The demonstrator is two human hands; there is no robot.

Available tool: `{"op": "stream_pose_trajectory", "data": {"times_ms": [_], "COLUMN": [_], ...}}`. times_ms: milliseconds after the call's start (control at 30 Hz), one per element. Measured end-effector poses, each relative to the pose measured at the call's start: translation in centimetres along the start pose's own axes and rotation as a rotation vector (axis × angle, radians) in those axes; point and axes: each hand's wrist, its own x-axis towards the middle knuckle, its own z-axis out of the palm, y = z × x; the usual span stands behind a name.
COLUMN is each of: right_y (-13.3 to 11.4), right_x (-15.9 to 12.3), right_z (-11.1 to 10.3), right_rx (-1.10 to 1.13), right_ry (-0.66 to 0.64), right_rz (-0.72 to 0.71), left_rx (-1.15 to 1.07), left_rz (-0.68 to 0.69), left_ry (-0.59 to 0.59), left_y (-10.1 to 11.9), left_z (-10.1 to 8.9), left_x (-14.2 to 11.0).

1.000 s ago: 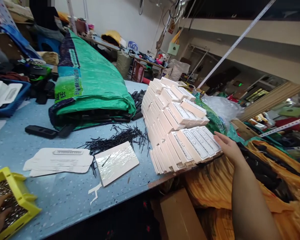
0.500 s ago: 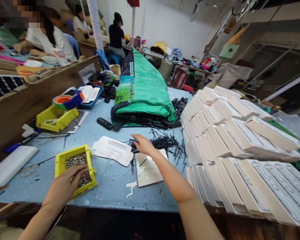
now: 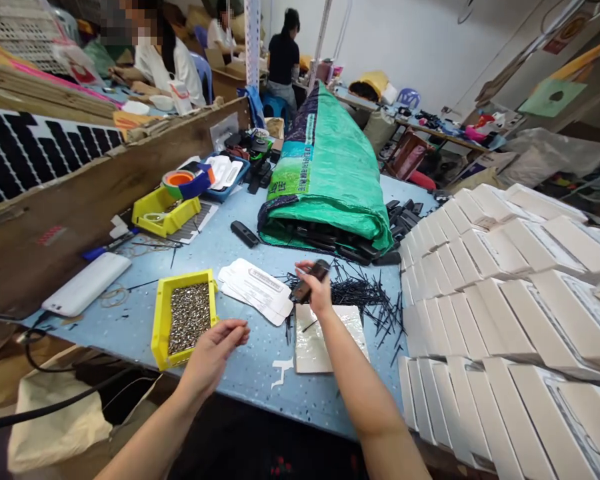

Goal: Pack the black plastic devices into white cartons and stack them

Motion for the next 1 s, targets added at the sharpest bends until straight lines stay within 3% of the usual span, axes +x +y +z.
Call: {"op": "stream_pose_trajectory", "data": {"times_ms": [133,200,333,400,633,800,867,933,1000], "right_y": [-2.7,-4.4,-7.0,-7.7,-7.5,-6.8,-6.3,-5.5,-4.3], "right_x": [-6.1,-7.9,-9.4,-9.4,-8.9,-9.5,-10.4,-11.6,-12.4], "right_z": [-3.7,-4.0,-2.3,-1.4,-0.5,-0.4,-1.1,-2.4,-4.0], "right_rx": [0.749,0.834,0.834,0.868,0.899,0.956,0.895,0.731,0.489], "right_ry": [0.090,0.125,0.360,0.455,0.599,0.685,0.706,0.691,0.559], "right_rz": [0.394,0.423,0.168,0.118,0.265,0.342,0.325,0.183,0.016], "left_rx": [-0.086,-0.056,-0.024,-0.035,0.091,0.179,0.316,0.599,0.996], "left_rz": [-0.066,-0.046,0.010,0.033,0.109,0.178,0.240,0.374,0.552], "left_ry": [-0.112,-0.140,-0.181,-0.198,-0.221,-0.185,-0.214,-0.294,-0.370], "left_y": [-1.5,-2.1,-2.7,-2.6,-2.0,-4.0,-4.4,-3.6,-1.5], "left_z": [3.6,4.9,6.2,6.4,7.0,7.1,6.7,6.0,5.6], "left_x": [0.4,0.3,-0.3,-0.6,-0.9,-1.5,-1.4,-0.2,2.5]}}
